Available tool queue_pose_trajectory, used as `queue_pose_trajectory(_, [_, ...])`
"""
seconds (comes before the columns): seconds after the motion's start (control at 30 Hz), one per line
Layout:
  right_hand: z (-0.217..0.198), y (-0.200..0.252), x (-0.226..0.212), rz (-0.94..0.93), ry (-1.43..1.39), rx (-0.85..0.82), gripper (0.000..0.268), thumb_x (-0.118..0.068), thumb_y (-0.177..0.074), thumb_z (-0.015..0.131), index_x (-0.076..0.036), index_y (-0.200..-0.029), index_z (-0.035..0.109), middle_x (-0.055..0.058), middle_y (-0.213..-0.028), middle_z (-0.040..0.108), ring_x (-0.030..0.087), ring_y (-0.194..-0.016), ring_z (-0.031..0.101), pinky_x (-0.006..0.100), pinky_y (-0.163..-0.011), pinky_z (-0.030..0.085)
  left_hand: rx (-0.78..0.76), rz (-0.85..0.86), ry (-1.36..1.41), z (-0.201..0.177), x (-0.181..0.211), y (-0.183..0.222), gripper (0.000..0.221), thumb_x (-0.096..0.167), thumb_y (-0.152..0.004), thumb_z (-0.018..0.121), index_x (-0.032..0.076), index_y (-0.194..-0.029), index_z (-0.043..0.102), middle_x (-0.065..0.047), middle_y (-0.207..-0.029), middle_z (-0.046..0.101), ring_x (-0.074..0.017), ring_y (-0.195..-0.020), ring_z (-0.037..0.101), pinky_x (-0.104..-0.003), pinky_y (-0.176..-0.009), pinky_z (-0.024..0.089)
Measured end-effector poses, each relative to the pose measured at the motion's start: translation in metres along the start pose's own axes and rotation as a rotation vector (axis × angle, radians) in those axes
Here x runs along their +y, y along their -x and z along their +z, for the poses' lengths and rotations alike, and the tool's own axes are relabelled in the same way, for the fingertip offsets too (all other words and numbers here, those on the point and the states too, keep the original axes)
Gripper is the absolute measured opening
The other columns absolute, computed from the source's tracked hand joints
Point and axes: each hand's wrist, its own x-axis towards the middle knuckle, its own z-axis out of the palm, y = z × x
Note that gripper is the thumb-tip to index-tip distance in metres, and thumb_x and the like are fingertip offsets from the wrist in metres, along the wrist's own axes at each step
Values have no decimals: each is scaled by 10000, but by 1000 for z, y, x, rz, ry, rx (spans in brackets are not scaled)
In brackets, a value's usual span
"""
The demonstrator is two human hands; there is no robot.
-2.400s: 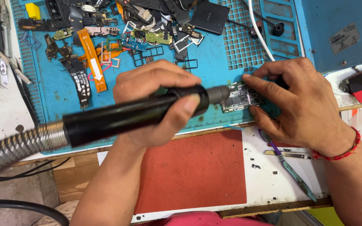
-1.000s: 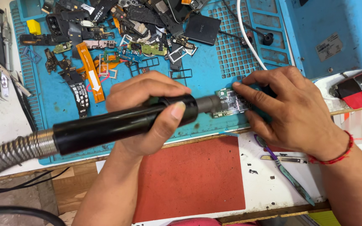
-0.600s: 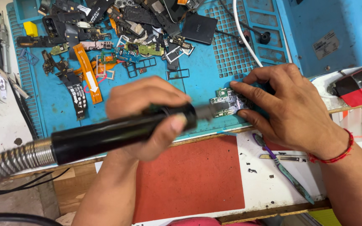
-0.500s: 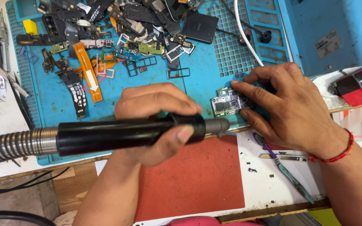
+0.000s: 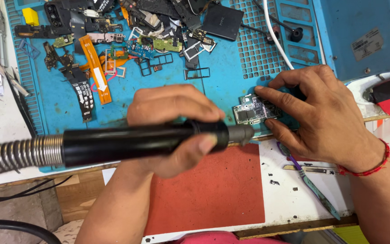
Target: The person uses a hot air rework tool to heat a circuit board while holding it with their other hand.
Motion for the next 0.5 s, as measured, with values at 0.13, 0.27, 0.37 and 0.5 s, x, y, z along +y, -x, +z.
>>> queue_pose_trajectory(0.13, [0,1,2,-14,4,2,499,-256,-758,801,-117,-1232,731,87,-1157,619,320,-1024,560,425,-850,501,43,-1,-120,-7,3,1,352,377,-992,684,30,-929,681,-127,-880,732,-180,-749,747,-233,-619,623])
queue_pose_trajectory(0.27, [1,0,2,-8,3,-1,505,-263,-755,803,-123,-1234,733,86,-1153,620,316,-1006,554,420,-834,498,-45,13,-53,-5,8,3,335,343,-1012,703,9,-999,677,-148,-954,738,-195,-800,780,-244,-692,644])
queue_pose_trajectory(0.37, [1,0,3,-9,-10,-1,501,-258,-759,797,-122,-1236,730,90,-1158,616,319,-1023,558,425,-844,500,-5,-17,-75,-7,12,2,315,315,-1003,701,0,-1006,675,-154,-945,739,-197,-796,771,-259,-704,634])
queue_pose_trajectory(0.5, [1,2,3,-10,-10,3,498,-253,-773,798,-120,-1248,733,89,-1144,615,309,-1001,556,426,-843,501,57,-39,-52,-3,9,1,304,304,-956,695,1,-953,678,-155,-911,736,-202,-779,764,-260,-655,628])
